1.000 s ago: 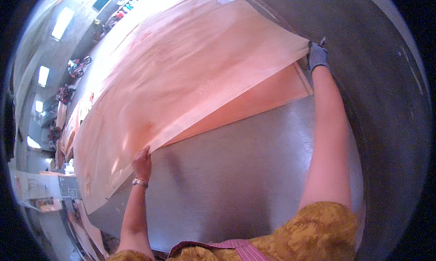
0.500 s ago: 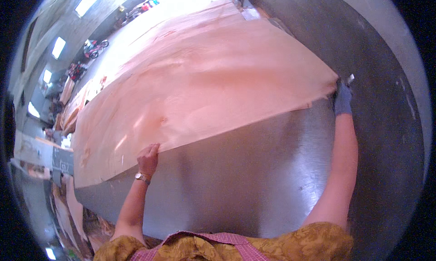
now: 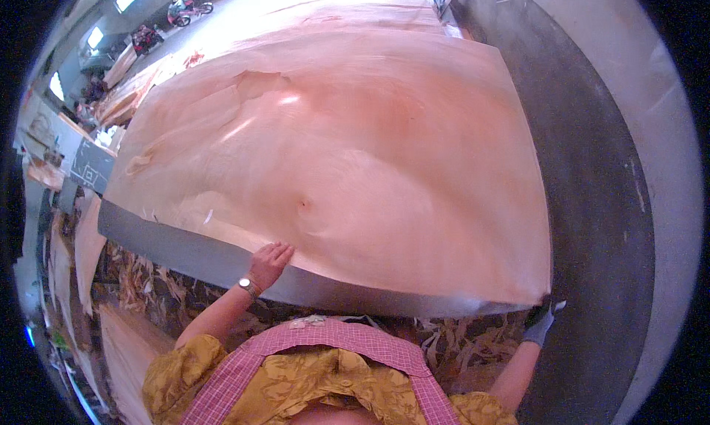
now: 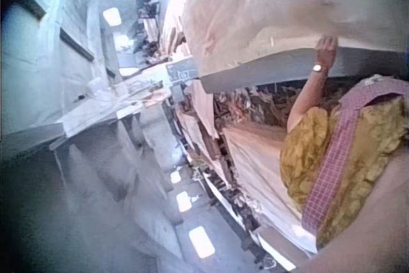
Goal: The person uses a utility knife to cut shapes along a wooden guide on wood veneer sheets and peels away the excess strips.
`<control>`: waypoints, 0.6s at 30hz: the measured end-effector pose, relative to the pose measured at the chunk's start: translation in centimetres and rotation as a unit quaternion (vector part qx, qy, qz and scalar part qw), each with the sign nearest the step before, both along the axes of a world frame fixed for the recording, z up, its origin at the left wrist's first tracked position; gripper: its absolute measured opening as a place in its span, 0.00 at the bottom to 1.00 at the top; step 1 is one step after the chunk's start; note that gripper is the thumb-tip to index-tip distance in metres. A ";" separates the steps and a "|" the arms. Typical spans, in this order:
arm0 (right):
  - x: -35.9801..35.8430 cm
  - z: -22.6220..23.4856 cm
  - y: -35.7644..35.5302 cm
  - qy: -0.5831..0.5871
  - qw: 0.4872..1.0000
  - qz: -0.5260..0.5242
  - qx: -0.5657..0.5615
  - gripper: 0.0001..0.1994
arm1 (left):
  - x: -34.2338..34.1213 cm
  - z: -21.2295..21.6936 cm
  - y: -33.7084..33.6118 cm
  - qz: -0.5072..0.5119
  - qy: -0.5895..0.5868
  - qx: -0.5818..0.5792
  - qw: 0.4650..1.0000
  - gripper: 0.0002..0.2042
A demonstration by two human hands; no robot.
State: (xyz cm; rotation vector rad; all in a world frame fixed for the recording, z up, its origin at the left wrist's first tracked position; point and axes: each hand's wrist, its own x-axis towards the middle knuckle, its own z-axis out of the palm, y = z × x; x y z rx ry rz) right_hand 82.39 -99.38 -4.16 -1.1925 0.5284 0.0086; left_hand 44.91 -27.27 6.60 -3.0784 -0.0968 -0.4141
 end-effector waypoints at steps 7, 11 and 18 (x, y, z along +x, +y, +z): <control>-10.7 5.4 -11.7 0.076 0.992 0.043 -0.096 0.22 | -5.9 -2.5 -4.0 -0.064 0.056 -0.106 0.991 0.13; -10.3 2.4 -3.1 0.116 0.976 0.025 -0.181 0.28 | -10.3 0.1 -4.2 -0.051 0.097 -0.027 0.994 0.08; -5.0 2.0 -0.7 0.133 0.321 0.116 -0.931 0.23 | -8.0 -4.4 -5.3 -0.092 0.099 -0.118 0.984 0.05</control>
